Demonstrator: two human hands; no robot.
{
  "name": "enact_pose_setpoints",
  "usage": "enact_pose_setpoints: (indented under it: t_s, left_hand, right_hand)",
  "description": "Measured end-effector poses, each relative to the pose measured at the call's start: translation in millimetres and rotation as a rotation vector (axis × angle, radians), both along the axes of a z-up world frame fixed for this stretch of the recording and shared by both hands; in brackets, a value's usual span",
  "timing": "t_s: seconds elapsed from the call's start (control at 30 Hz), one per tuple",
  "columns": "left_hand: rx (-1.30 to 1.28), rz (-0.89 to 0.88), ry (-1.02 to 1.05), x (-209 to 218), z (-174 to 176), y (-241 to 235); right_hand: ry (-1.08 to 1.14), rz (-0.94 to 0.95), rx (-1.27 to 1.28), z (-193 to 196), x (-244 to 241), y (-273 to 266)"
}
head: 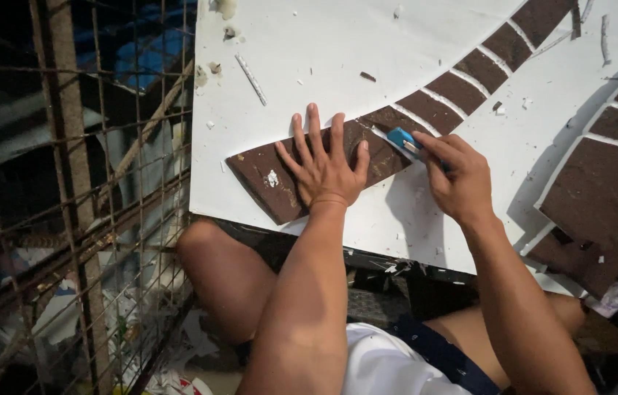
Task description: Using a utility knife to cut a series of parallel slits into a curved piece of brown foam or rubber material.
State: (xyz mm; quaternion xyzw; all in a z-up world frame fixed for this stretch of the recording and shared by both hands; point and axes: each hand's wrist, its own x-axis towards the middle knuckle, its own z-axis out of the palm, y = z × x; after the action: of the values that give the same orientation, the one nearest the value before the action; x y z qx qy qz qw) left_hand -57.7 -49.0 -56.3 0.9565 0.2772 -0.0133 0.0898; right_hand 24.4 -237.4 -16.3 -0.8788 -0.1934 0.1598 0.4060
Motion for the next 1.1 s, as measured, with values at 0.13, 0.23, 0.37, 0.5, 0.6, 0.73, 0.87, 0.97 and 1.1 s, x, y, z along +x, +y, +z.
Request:
enact_pose_setpoints:
  t_s: [0.13, 0.23, 0.37, 0.5, 0.6, 0.73, 0.87, 0.97, 1.1]
  left_hand:
    - [-0.001, -0.004, 0.02, 0.3, -0.7, 0.5]
    - [-0.001, 0.0, 0.021, 0.0, 0.7, 0.3]
    - [-0.007, 0.005, 0.028, 0.2, 0.2, 0.5]
    - [-0.014, 0.009, 0.038, 0.7, 0.0, 0.4]
    - [-0.026, 0.006, 0.045, 0.6, 0.3, 0.5]
    - [-0.016, 0.007, 0.063, -0.8, 1.6, -0.6]
    - [0.002, 0.003, 0.014, 2.3, 1.3, 0.0]
    - [0.0, 0.006, 0.011, 0.1, 1.2, 1.4]
    - [-0.01, 0.01, 0.005, -0.5, 2.1, 0.5]
  right_hand:
    - [0.004, -0.02, -0.038, -0.1, -1.4, 1.2]
    - [-0.037, 0.019, -0.102, 0.7, -0.8, -0.7]
    - [-0.032, 0.045, -0.185, 7.9, 7.4, 2.4]
    - [-0.051, 0.081, -0.302, 17.7, 15.6, 8.8]
    - [0.017, 0.075, -0.325, 20.4, 18.0, 6.7]
    - [0.02, 0.084, -0.328, 10.7, 20.7, -0.1]
    - [0.094, 0.085, -0.325, 17.9, 25.0, 1.5]
    - [0.145, 0.071, -0.266, 4.2, 22.9, -3.7]
    - [0.352, -0.012, -0.09, 22.0, 18.3, -11.0]
